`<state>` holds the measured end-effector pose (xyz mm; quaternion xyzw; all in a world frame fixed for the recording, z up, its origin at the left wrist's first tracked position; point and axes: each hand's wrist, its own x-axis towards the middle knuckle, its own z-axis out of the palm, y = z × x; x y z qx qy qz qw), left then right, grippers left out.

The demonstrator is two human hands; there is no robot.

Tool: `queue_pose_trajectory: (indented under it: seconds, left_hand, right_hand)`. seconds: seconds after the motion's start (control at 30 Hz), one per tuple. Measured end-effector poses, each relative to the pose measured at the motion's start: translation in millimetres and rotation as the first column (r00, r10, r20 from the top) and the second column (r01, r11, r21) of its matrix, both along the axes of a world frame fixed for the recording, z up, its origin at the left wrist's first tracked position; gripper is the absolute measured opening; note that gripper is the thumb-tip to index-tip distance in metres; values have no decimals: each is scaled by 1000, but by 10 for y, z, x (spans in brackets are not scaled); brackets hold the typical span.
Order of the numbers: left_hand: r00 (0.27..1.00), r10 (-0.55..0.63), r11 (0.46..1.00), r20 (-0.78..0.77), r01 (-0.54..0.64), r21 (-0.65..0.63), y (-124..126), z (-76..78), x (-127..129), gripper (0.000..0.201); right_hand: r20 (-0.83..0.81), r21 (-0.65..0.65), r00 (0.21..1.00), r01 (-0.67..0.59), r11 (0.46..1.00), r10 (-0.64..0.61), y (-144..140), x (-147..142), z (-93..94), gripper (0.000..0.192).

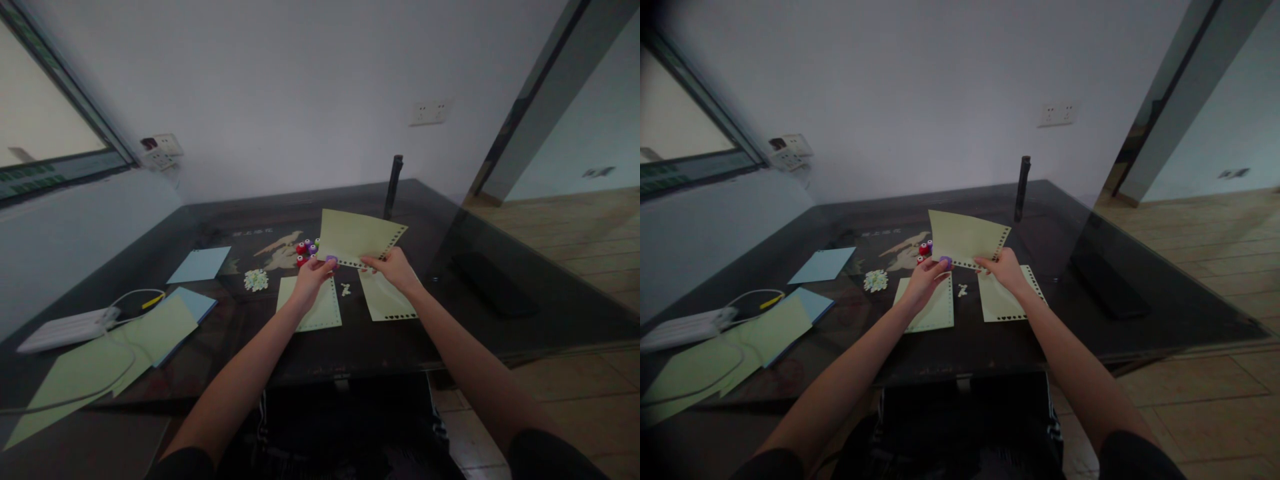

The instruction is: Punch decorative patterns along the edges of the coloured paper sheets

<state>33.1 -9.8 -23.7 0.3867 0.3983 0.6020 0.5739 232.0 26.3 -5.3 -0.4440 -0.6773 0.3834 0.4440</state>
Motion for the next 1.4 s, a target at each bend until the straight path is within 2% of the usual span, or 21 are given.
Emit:
queue_pose_trajectory:
  seconds: [0.43, 0.67, 0.93, 1.4]
  left_hand:
    - [995, 9, 1000, -98, -8, 10, 3, -8, -27, 33]
    - [993, 13, 999, -116, -8, 40, 20, -46, -35, 33]
    - [992, 33, 999, -126, -29, 41, 19, -36, -31, 36]
    - [989, 37, 998, -140, -28, 62, 24, -55, -37, 35]
  right_hand:
    - [13, 21, 1000, 2, 1000, -2, 2, 3, -6, 32]
    - [22, 17, 1000, 13, 1000, -13, -4, 4, 1, 34]
    - [39, 8, 999, 26, 1000, -26, -25, -3, 24, 27]
    - [27, 29, 999, 16, 999, -17, -3, -6, 4, 31]
